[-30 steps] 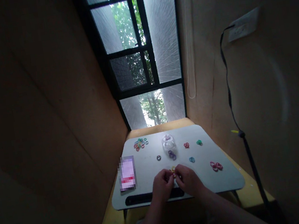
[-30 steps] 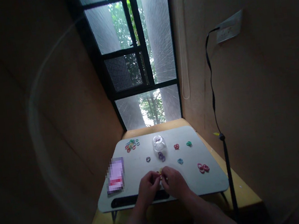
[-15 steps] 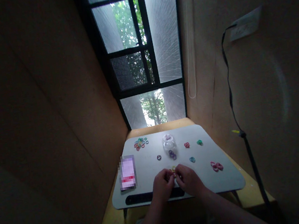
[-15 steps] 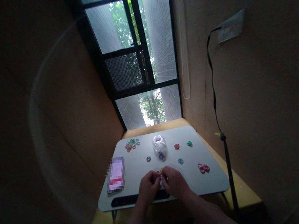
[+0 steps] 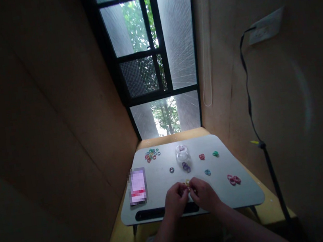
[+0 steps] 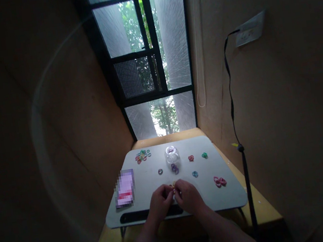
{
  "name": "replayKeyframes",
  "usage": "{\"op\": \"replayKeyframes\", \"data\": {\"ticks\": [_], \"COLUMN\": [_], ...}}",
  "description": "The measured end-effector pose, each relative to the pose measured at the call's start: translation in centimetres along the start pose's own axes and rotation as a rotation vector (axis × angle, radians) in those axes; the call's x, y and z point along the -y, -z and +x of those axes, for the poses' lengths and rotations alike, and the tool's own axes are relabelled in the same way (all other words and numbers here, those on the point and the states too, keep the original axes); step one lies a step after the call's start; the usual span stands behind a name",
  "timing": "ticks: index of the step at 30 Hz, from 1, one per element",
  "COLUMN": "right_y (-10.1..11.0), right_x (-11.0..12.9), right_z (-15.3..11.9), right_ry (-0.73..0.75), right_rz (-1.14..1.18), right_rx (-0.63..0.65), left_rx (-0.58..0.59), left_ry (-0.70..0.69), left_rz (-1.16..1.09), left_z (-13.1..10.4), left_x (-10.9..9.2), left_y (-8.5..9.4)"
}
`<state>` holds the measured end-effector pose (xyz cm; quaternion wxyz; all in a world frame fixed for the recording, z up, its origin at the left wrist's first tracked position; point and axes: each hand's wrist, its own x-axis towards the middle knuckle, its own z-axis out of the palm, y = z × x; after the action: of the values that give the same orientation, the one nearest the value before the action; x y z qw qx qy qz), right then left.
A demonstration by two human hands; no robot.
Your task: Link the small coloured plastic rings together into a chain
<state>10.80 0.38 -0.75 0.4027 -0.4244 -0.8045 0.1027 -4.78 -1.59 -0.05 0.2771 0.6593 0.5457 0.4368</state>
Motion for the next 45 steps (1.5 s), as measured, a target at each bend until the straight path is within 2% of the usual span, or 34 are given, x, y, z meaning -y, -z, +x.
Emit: {"op": "replayKeyframes", "data": {"ticks": [45], "right_y": [-0.03], "right_x": [-0.12], "right_z": [0.00], "right_ry": [-0.020], "right_rz": [0.018], "right_rx": [0.024], "left_rx": [0.010], "left_ry": [-0.025], "left_rz": [0.063], "left_z": [-0.17], "left_x": [-0.16], "left_y": [0.13]}}
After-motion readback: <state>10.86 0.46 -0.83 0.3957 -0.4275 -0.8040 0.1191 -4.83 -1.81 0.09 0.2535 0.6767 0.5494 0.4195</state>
